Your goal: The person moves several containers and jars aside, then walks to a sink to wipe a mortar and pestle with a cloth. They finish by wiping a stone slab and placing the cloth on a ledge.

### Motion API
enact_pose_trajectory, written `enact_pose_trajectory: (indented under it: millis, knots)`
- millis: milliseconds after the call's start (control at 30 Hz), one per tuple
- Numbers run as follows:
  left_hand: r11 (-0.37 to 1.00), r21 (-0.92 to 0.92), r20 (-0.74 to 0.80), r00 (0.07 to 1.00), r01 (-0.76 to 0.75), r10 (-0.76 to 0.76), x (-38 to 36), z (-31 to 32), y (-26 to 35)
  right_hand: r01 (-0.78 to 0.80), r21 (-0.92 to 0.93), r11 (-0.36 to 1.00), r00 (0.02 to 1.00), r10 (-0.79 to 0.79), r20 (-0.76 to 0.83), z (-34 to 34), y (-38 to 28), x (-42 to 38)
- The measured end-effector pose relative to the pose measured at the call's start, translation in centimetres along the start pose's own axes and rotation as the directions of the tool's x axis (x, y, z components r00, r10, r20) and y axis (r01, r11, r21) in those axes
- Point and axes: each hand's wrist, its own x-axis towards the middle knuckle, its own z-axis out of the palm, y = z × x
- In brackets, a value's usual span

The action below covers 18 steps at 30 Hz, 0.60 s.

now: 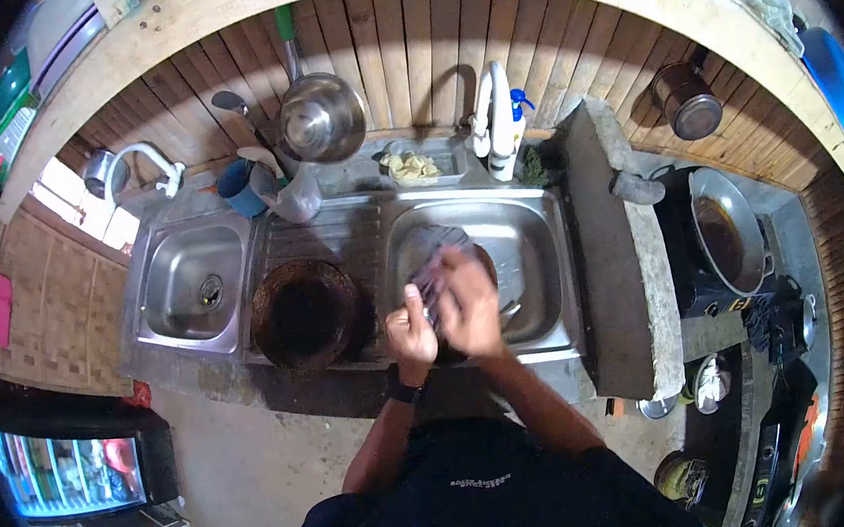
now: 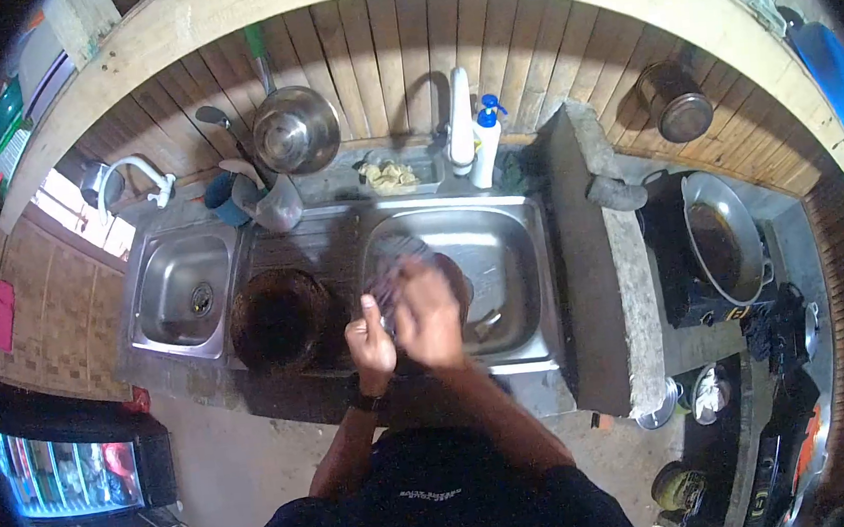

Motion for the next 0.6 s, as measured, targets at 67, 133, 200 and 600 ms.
enact_pose_trajectory:
  millis: [67,133,200,600]
  knots:
    - [1.0,-0.009,0.039,0.999,0.008,-0.008,-0.6,0.1,1.4,-0.413,0.016,0.911,0.911,0.413,0.008,-0.4,2.2,2.4]
    - [0.998,0.049,0.012,0.999,-0.048,0.048,-0.3,0.2,0.4,-0.407,0.033,0.913,0.913,0.405,0.042,-0.1,1.9,2.9]
    - [0.997,-0.008,0.009,0.997,-0.075,0.075,0.6,0.4,0.6,-0.028,-0.071,0.997,1.0,0.029,0.011,0.4,-0.7,1.8]
    - [0.993,-0.114,-0.022,0.999,0.032,-0.035,0.9,-0.2,0.3,0.107,-0.116,0.987,0.983,-0.088,0.164,0.6,-1.7,1.3]
